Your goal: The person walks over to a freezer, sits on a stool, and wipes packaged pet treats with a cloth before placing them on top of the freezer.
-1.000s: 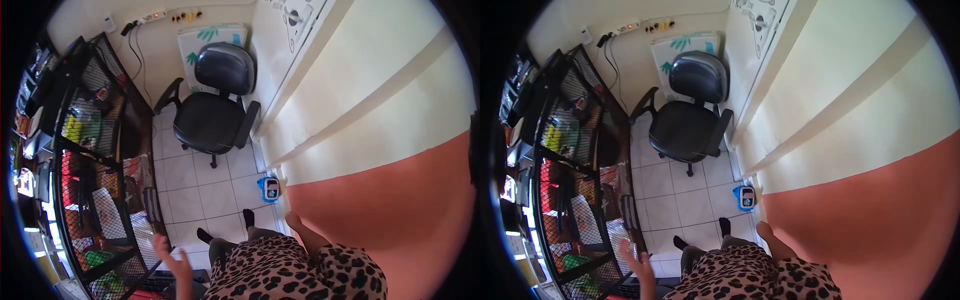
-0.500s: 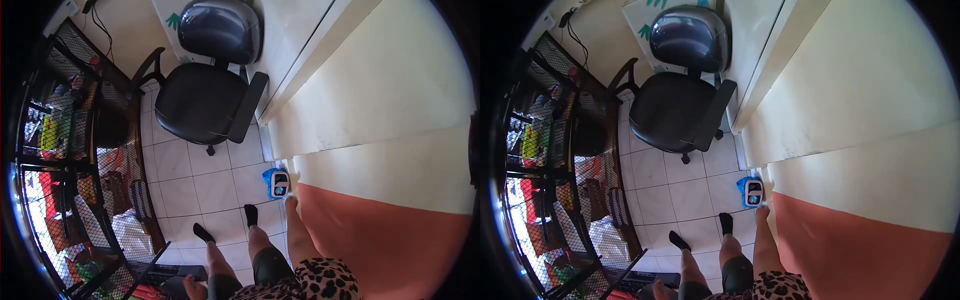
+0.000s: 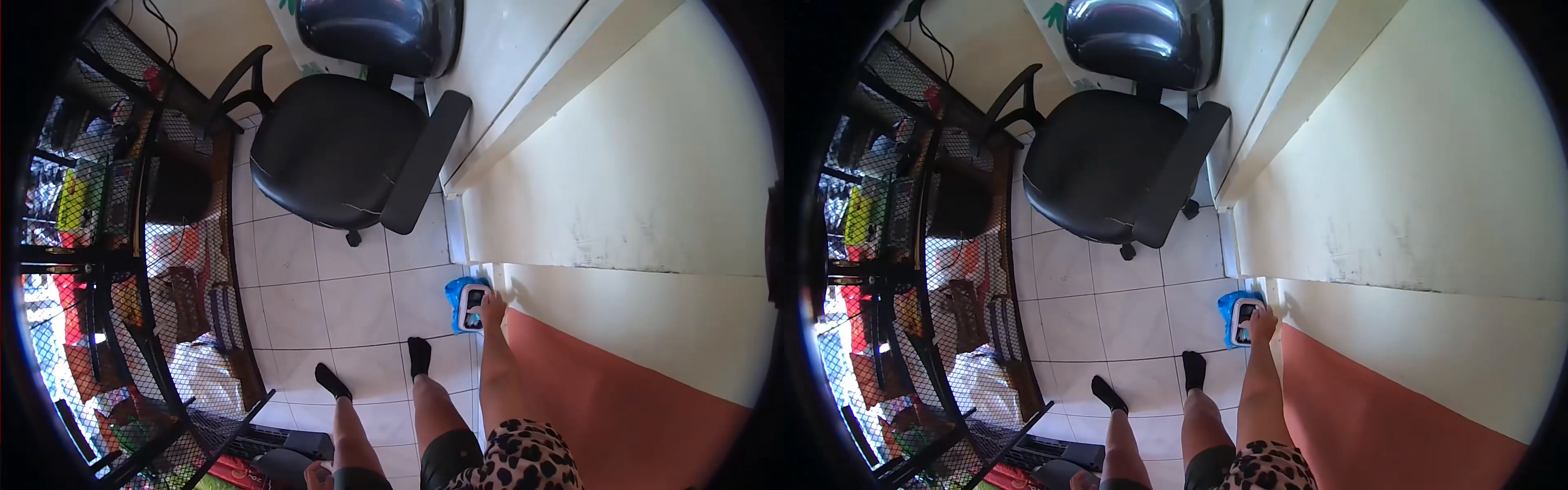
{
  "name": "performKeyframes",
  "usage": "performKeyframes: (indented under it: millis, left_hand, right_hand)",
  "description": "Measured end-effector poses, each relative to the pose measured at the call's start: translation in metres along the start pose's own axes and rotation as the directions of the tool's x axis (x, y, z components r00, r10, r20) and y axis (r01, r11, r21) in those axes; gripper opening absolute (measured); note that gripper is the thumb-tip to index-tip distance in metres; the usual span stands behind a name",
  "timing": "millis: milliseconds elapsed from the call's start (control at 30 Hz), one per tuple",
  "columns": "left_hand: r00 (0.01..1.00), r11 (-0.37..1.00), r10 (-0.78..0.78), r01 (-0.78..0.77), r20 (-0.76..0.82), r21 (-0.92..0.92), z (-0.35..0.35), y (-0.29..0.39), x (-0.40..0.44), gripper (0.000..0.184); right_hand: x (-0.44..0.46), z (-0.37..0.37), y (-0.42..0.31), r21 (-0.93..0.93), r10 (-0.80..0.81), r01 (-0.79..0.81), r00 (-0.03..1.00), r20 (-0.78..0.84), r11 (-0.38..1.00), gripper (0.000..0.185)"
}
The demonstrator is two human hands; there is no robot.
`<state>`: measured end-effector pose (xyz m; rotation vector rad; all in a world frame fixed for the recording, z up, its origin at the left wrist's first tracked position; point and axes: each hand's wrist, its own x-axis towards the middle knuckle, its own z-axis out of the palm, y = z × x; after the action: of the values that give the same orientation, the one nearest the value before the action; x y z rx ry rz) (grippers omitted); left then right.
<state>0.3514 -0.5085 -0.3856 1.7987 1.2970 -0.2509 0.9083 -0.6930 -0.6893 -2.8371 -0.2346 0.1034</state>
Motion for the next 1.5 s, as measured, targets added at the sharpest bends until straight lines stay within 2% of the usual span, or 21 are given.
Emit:
performKeyframes:
  millis: [33,67,100,133,167,200,233,267,300,333,400,433,467,533,633,767,1133,1333,1400,1467,1500]
  left_hand:
    - [1.000,1.000,0.004,-0.004,-0.008,-0.010,0.005,0.011,-0.002,0.039]
    - [0.992,0.957,-0.124,0.117,-0.009,-0.266,0.009,0.020,-0.003,0.037]
    - [0.970,0.833,-0.241,0.218,0.021,-0.509,0.011,0.034,-0.004,0.035]
    - [0.972,0.824,-0.235,0.195,-0.008,-0.531,0.009,0.049,-0.003,0.035]
    - [0.988,0.950,-0.151,0.133,-0.041,-0.283,0.003,0.068,-0.001,0.034]
    - [0.995,0.997,-0.075,0.074,-0.064,-0.012,-0.004,0.090,0.000,0.033]
    - [0.989,0.997,-0.076,0.071,-0.125,-0.043,-0.017,0.131,0.007,0.033]
    - [0.995,0.986,-0.064,0.051,-0.072,-0.160,-0.033,0.173,0.012,0.029]
    - [0.999,0.960,-0.043,0.033,-0.032,-0.277,-0.052,0.195,0.007,0.026]
    - [0.989,0.837,0.088,-0.008,0.121,-0.547,-0.018,0.137,0.030,0.027]
    - [0.922,0.695,0.387,-0.300,-0.011,-0.654,-0.104,0.253,0.010,0.021]
    - [0.840,0.574,0.538,-0.421,-0.064,-0.702,-0.166,0.308,-0.019,0.019]
    - [0.694,0.459,0.678,-0.656,-0.241,-0.599,-0.216,0.339,-0.053,0.029]
    - [0.306,0.147,0.825,-0.928,-0.475,-0.343,-0.308,0.385,-0.119,0.043]
    - [-0.089,-0.229,0.831,-0.954,-0.548,-0.192,-0.383,0.385,-0.204,0.044]
    - [-0.336,-0.437,0.774,-0.896,-0.537,-0.070,-0.428,0.350,-0.276,0.045]
    - [-0.397,-0.438,0.724,-0.896,-0.564,0.068,-0.544,0.196,-0.370,0.048]
    - [-0.412,-0.426,0.705,-0.897,-0.577,0.120,-0.587,0.148,-0.391,0.050]
    - [-0.412,-0.413,0.705,-0.900,-0.577,0.138,-0.593,0.140,-0.397,0.050]
    - [-0.421,-0.419,0.693,-0.896,-0.585,0.149,-0.594,0.136,-0.399,0.051]
    - [-0.424,-0.415,0.692,-0.896,-0.585,0.158,-0.595,0.135,-0.399,0.051]
  right_hand:
    - [-0.009,-0.012,0.000,0.029,-0.004,0.005,1.000,-0.017,1.000,0.015]
    - [-0.023,-0.026,-0.001,0.062,-0.014,0.017,0.999,-0.038,0.998,0.016]
    - [-0.038,-0.029,0.010,-0.002,-0.084,0.085,0.978,-0.189,0.996,0.017]
    - [-0.064,-0.044,0.021,-0.011,-0.039,0.039,0.999,-0.008,0.999,0.029]
    - [-0.097,-0.040,0.048,0.029,0.079,-0.083,0.991,0.109,0.996,0.053]
    - [-0.126,-0.055,0.054,0.046,0.107,-0.116,0.981,0.159,0.992,0.054]
    - [-0.153,-0.063,0.064,-0.024,0.212,-0.214,0.930,0.302,0.976,0.055]
    - [-0.177,-0.069,0.070,-0.280,0.107,-0.038,0.967,0.232,0.959,0.047]
    - [-0.191,-0.082,0.058,-0.264,0.088,0.012,0.928,0.361,0.964,0.046]
    - [-0.193,-0.096,0.034,-0.220,0.073,0.047,0.859,0.507,0.974,0.045]
    - [-0.191,-0.120,-0.022,-0.106,-0.038,0.162,0.698,0.715,0.981,0.044]
    - [-0.182,-0.127,-0.052,-0.042,-0.123,0.243,0.626,0.770,0.969,0.043]
    - [-0.176,-0.136,-0.088,0.016,-0.196,0.314,0.550,0.812,0.949,0.042]
    - [-0.169,-0.143,-0.158,0.126,-0.328,0.452,0.403,0.854,0.883,0.041]
    - [-0.170,-0.154,-0.258,0.255,-0.435,0.555,0.218,0.874,0.792,0.039]
    - [-0.171,-0.169,-0.366,0.334,-0.490,0.576,0.136,0.861,0.746,0.036]
    - [-0.187,-0.172,-0.479,0.298,-0.447,0.372,0.426,0.786,0.879,0.030]
    - [-0.348,-0.171,-0.514,0.228,-0.267,0.767,-0.077,0.961,0.599,0.038]
    - [-0.367,-0.165,-0.531,0.283,-0.287,0.760,-0.132,0.949,0.585,0.036]
    - [-0.356,-0.151,-0.540,0.431,-0.345,0.788,-0.295,0.891,0.439,0.033]
    - [-0.359,-0.165,-0.557,0.353,-0.335,0.789,-0.198,0.921,0.503,0.033]
